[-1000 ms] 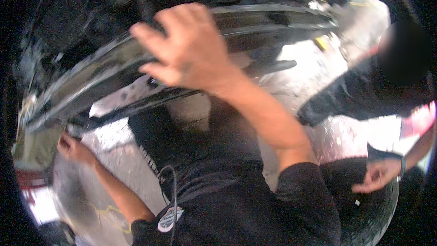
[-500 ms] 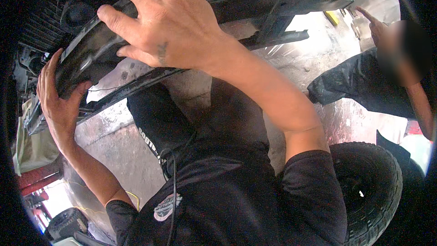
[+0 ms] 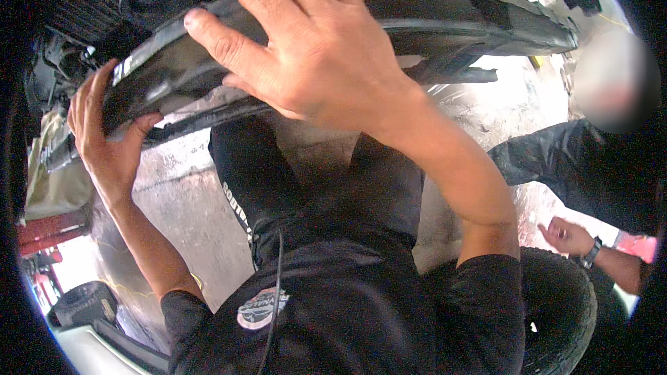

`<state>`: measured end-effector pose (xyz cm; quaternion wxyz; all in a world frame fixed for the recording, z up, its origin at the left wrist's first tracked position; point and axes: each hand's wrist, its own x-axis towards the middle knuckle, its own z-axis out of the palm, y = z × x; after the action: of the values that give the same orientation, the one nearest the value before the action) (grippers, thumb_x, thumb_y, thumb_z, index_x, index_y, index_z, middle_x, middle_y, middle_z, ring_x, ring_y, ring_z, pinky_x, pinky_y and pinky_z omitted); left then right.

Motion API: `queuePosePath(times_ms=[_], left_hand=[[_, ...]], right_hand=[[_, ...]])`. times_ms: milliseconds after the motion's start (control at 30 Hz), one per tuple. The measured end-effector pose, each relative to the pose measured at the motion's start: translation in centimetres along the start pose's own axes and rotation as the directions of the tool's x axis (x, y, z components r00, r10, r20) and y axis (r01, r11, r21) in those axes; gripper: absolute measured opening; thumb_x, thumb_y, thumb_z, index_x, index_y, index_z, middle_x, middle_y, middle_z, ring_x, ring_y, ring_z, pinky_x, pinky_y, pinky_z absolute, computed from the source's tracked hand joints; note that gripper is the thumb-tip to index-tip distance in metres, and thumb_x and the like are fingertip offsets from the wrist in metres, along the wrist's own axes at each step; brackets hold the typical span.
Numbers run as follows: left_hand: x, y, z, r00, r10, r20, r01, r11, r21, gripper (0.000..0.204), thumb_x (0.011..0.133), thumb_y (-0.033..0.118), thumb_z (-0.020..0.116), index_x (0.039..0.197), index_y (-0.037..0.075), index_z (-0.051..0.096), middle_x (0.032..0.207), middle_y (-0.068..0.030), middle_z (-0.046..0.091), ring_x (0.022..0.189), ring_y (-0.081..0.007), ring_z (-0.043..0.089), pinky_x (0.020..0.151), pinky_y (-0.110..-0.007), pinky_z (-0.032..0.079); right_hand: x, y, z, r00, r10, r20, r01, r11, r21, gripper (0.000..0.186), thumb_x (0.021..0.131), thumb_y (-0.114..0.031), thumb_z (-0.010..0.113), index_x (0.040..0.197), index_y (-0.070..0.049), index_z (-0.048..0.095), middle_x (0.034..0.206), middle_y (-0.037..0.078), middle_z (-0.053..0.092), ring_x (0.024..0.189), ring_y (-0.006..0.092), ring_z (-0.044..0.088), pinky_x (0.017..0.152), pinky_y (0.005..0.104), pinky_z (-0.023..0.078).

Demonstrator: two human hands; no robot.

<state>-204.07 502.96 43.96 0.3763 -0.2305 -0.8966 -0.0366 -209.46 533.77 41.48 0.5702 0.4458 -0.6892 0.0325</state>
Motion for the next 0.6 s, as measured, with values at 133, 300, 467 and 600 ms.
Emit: queuePosePath(times_ms=[133, 300, 467, 600], left_hand=[[-1.3, -0.4, -0.4, 1.000, -0.011, 0.008, 0.011, 0.999, 0.031, 0.084, 0.058, 0.038, 0.091, 0.132, 0.010, 0.065, 0.127, -0.0093, 0.067, 0.121, -0.0295, 0.059, 0.109, -0.042, 0.039], [-0.3, -0.3, 1.9, 1.000, 0.008, 0.009, -0.008, 1.000, 0.019, 0.086, 0.056, 0.041, 0.091, 0.132, 0.010, 0.065, 0.128, -0.0090, 0.067, 0.123, -0.0295, 0.058, 0.109, -0.042, 0.040], [-0.5, -0.3, 5.2, 0.996, -0.092, 0.012, 0.092, 0.996, 0.015, 0.088, 0.053, 0.038, 0.093, 0.132, 0.010, 0.064, 0.130, -0.0088, 0.065, 0.124, -0.0297, 0.057, 0.108, -0.043, 0.041], [-0.1, -1.8, 7.5, 0.991, -0.117, 0.068, 0.116, 0.993, 0.024, 0.088, 0.052, 0.028, 0.094, 0.132, 0.010, 0.062, 0.133, -0.0084, 0.064, 0.126, -0.0304, 0.056, 0.110, -0.042, 0.040]], right_hand=[[0.5, -3.5, -2.5, 0.983, 0.151, 0.102, -0.171, 0.957, 0.235, 0.052, 0.065, -0.017, 0.085, 0.116, -0.014, 0.074, 0.117, 0.015, 0.065, 0.110, 0.0339, 0.062, 0.100, 0.0524, 0.046], [-9.1, -8.4, -3.8, 0.903, 0.166, 0.397, -0.377, 0.748, 0.546, 0.037, 0.075, -0.020, 0.069, 0.111, -0.011, 0.074, 0.105, 0.012, 0.068, 0.100, 0.0291, 0.065, 0.098, 0.0498, 0.051], [-26.0, -12.3, 3.9, 0.600, -0.073, 0.796, -0.628, 0.573, 0.526, 0.040, 0.085, -0.016, 0.071, 0.124, -0.008, 0.067, 0.111, 0.013, 0.063, 0.104, 0.0320, 0.061, 0.088, 0.0415, 0.052], [-29.7, -11.1, 11.7, 0.301, -0.266, 0.916, -0.787, 0.474, 0.396, 0.038, 0.091, -0.019, 0.069, 0.127, -0.008, 0.064, 0.105, 0.016, 0.062, 0.102, 0.0337, 0.062, 0.086, 0.0436, 0.051]])
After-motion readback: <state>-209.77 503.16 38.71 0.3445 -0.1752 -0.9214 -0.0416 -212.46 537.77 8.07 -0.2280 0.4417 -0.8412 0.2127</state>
